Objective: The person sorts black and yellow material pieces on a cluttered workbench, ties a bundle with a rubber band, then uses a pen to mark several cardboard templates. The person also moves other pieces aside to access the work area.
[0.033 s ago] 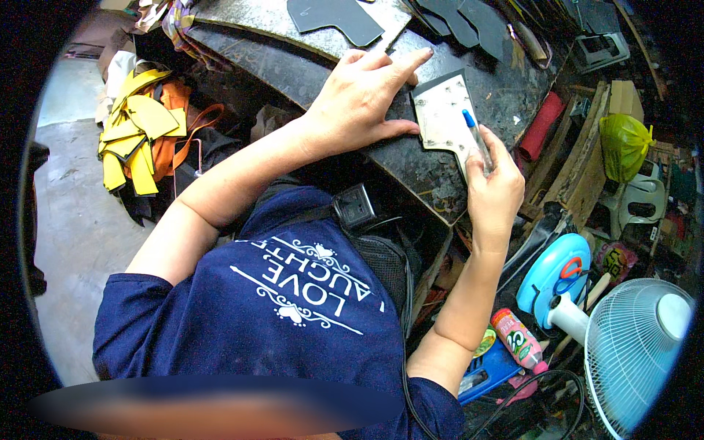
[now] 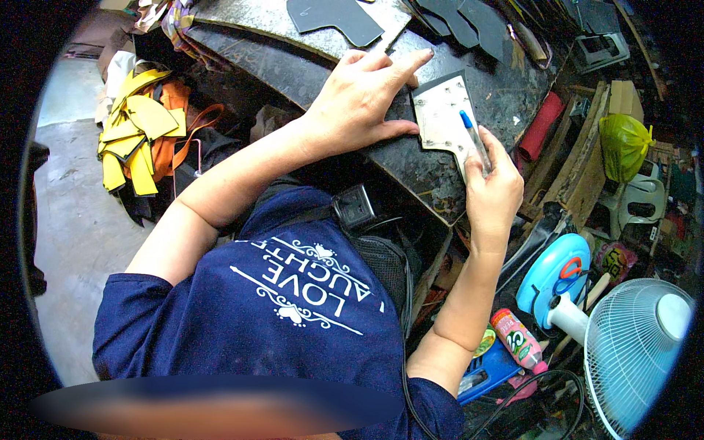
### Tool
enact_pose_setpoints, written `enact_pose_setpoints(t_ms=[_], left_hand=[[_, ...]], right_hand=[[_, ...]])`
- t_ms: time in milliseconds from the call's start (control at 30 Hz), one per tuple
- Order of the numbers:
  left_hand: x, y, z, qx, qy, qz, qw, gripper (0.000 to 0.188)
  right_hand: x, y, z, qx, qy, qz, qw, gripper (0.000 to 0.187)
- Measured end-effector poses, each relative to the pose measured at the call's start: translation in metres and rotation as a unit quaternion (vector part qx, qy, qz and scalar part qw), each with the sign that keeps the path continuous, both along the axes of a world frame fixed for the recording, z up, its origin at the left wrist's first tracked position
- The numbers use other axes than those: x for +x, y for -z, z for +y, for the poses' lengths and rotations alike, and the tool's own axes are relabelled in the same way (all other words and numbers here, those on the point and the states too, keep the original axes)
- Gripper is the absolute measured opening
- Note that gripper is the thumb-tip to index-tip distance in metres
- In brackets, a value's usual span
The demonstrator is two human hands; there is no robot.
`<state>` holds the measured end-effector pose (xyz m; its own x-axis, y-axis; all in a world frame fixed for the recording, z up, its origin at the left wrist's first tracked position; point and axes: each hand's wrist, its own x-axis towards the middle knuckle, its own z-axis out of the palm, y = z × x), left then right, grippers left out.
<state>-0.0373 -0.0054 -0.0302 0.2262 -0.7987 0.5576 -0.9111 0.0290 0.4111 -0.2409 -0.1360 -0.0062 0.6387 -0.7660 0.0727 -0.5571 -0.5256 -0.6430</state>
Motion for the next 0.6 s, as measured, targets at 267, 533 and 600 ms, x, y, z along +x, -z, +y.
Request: enact_pose_setpoints(t_ms=[267,533,600], left_hand=[[-0.001,-0.007,0.001,0.062,0.019,-0.092,0.994,0.057],[-0.004,-0.01,-0.001,0.062,0.02,-0.081,0.995,0.058],[-0.004,-0.009,-0.001,0.054,0.022,-0.078,0.995,0.056]], right_hand=[[0.006,0.004,-0.001,0.01,0.004,-0.027,1.0,0.039],[0.01,0.001,0.008,-0.165,-0.012,0.085,0.983,0.046],[0.01,0.0,0.01,-0.188,-0.013,0.103,0.977,0.048]])
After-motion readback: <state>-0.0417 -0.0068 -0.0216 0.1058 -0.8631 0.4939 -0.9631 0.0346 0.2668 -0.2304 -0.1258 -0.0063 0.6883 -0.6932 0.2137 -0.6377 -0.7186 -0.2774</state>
